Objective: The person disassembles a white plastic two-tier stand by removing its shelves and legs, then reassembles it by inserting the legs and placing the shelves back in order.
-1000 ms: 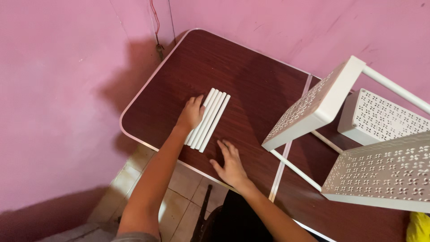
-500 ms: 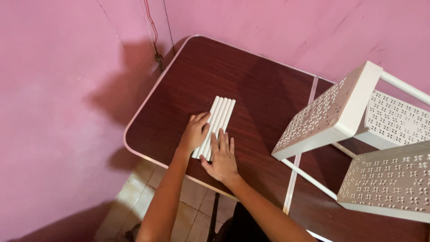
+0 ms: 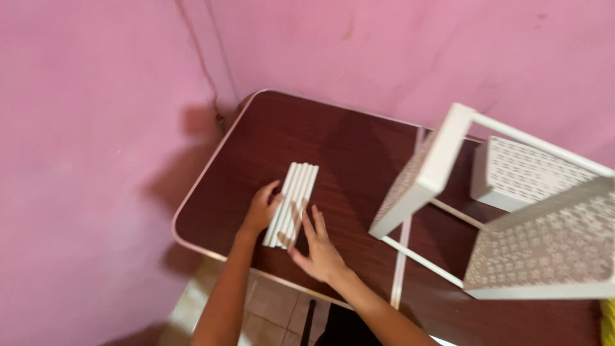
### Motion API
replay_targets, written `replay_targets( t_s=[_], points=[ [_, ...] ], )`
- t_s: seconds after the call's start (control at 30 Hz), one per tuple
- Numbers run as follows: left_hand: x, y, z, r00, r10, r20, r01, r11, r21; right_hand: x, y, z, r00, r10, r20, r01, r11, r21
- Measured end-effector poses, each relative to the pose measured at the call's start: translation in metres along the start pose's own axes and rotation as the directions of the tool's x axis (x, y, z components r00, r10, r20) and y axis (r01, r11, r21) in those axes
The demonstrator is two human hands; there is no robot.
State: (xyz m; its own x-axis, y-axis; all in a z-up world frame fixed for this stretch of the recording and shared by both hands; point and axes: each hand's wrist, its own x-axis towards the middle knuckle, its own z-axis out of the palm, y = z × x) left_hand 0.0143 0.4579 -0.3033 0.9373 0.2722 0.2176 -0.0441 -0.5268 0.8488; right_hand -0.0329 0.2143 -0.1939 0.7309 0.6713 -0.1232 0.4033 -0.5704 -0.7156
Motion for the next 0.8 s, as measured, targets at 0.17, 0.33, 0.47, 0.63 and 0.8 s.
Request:
replay_targets(
  t_s=[0.17,0.33,0.47,0.63,0.8],
  points=[
    [0.013,0.016,0.004,0.997,-0.024,-0.077,0.037,0.985,0.168,-0.111,-0.007,-0.079,0.981,-0.154,-0.122,0.166,0.982,0.094],
    [0.047,0.14,0.018,0.997,-0.008,0.083,-0.01,0.977,0.214,-0.205,-0.005,-0.186,0.918,-0.317,-0.239,0.327,0.945,0.001],
    [0.063,0.273,0.034,0.946,0.274,0.175,-0.295,0.95,0.106,-0.253,-0.016,-0.264,0.841,-0.384,-0.381,0.306,0.919,-0.249],
    [0.091,0.401,0.063,0.847,0.449,0.286,-0.487,0.87,0.077,-0.246,-0.018,-0.341,0.877,-0.228,-0.423,0.104,0.95,-0.295],
    [0.131,0.457,0.11,0.774,0.465,0.429,-0.568,0.81,0.147,-0.168,0.011,-0.391,0.916,-0.153,-0.372,-0.022,0.904,-0.427]
  ],
)
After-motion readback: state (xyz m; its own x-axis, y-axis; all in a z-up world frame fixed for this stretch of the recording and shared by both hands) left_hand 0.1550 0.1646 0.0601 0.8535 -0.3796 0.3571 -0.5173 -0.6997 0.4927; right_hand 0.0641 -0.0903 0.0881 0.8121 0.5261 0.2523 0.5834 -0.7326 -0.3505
